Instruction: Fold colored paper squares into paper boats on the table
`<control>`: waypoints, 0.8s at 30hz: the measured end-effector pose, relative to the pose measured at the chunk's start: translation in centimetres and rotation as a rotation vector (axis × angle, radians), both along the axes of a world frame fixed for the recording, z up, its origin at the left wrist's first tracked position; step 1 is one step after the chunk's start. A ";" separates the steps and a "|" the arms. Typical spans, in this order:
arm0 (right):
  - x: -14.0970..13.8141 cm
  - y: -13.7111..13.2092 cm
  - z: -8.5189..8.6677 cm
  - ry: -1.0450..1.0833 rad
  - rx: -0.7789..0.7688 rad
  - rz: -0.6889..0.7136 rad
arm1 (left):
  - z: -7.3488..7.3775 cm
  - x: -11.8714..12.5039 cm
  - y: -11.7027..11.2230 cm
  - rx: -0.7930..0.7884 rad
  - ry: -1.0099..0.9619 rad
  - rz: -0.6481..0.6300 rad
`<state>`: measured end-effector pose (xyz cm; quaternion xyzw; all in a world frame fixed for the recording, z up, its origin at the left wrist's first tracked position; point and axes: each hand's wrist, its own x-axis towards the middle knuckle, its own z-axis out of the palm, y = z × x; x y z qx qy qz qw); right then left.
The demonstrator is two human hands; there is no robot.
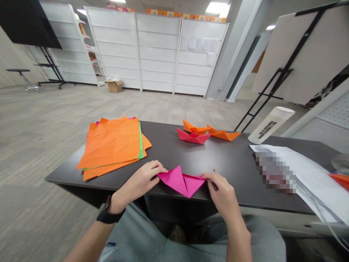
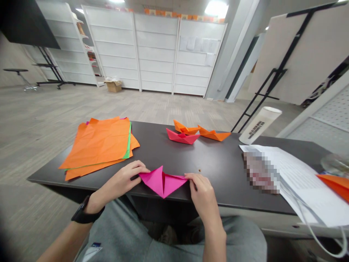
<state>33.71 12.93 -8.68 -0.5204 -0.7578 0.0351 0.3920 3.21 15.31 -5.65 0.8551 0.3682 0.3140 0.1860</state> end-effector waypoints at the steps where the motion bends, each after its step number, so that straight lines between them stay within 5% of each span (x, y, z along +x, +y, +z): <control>1: -0.1 -0.1 0.2 -0.017 0.014 0.000 | -0.1 -0.1 0.0 0.029 0.044 -0.020; 7: 0.0 -0.3 1.5 -0.196 0.003 0.176 | -0.2 -0.2 0.1 0.203 0.269 -0.111; 15: 0.7 -0.4 2.5 -0.453 0.027 0.323 | -0.6 -0.2 0.6 0.162 0.296 -0.157; 24: 0.6 -0.3 3.1 -0.264 -0.164 0.357 | 0.7 -0.5 0.3 -0.116 -0.049 -0.101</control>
